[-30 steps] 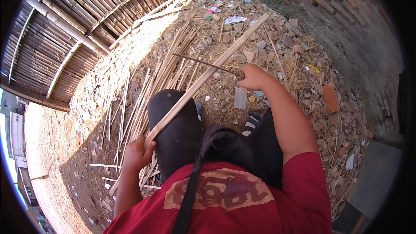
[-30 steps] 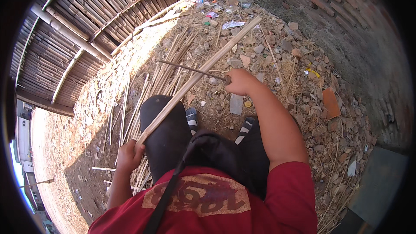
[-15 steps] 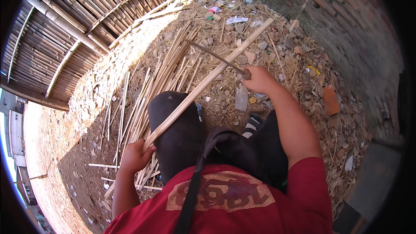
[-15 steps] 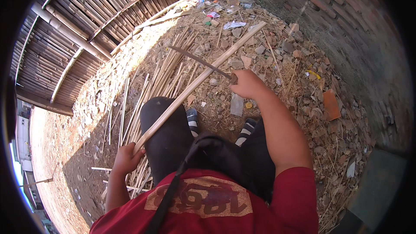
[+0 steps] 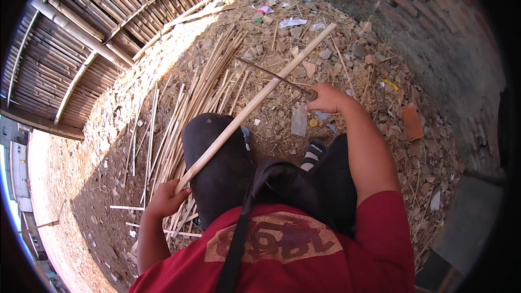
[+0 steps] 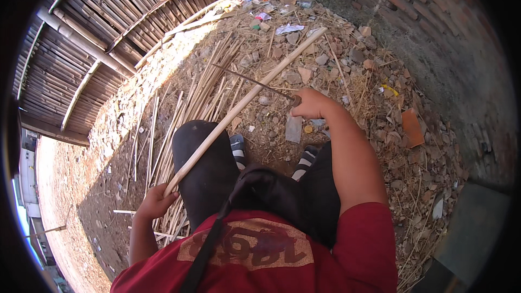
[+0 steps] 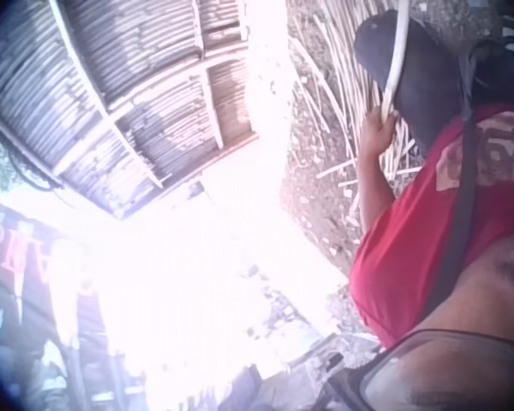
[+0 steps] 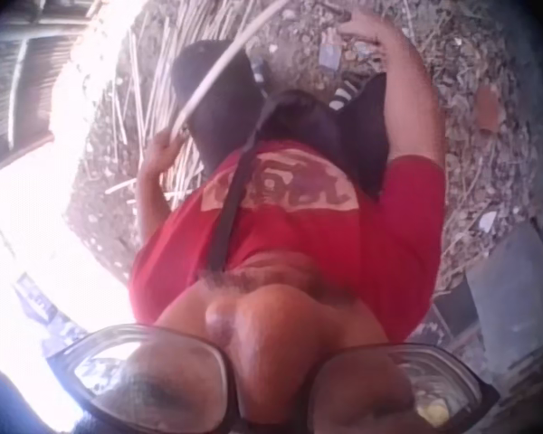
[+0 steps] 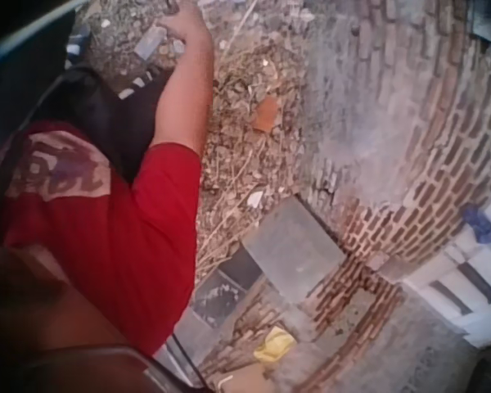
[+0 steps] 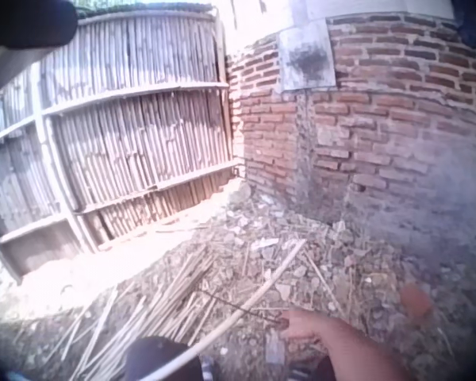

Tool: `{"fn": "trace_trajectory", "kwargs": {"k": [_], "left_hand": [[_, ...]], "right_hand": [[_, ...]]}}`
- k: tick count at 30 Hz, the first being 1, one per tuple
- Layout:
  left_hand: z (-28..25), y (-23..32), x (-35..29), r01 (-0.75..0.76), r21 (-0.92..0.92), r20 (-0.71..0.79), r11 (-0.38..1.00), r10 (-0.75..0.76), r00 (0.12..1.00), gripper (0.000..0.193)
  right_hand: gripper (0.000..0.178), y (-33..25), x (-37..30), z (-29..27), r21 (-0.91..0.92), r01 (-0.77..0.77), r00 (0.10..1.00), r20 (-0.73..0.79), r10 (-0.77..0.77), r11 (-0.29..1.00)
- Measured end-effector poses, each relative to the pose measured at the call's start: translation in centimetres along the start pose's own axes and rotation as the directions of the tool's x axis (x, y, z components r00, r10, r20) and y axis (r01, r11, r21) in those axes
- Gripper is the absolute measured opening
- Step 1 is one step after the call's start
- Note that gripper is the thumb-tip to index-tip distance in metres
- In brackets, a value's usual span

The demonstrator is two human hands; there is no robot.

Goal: The person shaves thin layers off a bamboo strip using a large knife, repeatedly drawing the blade along the length of the wood while holding it in their lap.

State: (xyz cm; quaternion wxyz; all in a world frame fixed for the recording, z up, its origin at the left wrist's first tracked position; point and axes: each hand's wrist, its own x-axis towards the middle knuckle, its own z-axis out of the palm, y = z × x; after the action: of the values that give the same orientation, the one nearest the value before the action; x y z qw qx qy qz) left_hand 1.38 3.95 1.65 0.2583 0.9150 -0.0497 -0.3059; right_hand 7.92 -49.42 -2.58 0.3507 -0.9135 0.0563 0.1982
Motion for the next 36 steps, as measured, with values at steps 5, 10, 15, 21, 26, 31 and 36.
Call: {"fn": "trace_trajectory", "kwargs": {"k": [5,10,15,21,26,31,36], "left_hand": [[0.3,-0.5,0.6,0.042,-0.096,0.060,0.995,-0.036,0.998,0.033],[0.3,-0.3,0.1,0.014,-0.044,0.024,0.999,-0.013,1.000,0.030],[-0.7,0.6,0.1,0.079,-0.004,0.019,0.997,-0.079,0.997,0.033],[0.6,0.3,0.5,0.003,0.031,-0.066,1.000,-0.001,0.998,0.033],[0.1,0.8,0.0,0.014,0.147,-0.131,0.989,0.005,0.991,0.034],[0.3,1.0,-0.4,-0.011,0.276,-0.189,0.961,0.065,0.980,0.035],[0.0,1.1,0.2,-0.063,0.220,-0.188,0.973,0.105,0.977,0.037]], "right_hand": [[0.029,-0.2,0.3,1.4,0.059,0.123,0.954,-0.282,-0.101,0.991],[0.035,-0.9,0.3,1.2,-0.151,0.067,0.994,-0.075,-0.079,0.986],[0.025,1.8,1.3,-1.1,0.205,-0.152,0.945,-0.256,0.202,0.967],[0.024,0.7,1.2,0.5,0.035,0.028,0.992,-0.126,-0.023,0.999],[0.025,1.9,0.5,-1.6,0.284,-0.184,0.943,-0.218,0.250,0.941],[0.033,-3.7,-0.8,2.6,-0.314,0.106,0.986,-0.089,-0.140,0.944],[0.035,0.4,0.4,0.5,0.079,0.012,0.962,-0.272,0.010,0.997]]}}
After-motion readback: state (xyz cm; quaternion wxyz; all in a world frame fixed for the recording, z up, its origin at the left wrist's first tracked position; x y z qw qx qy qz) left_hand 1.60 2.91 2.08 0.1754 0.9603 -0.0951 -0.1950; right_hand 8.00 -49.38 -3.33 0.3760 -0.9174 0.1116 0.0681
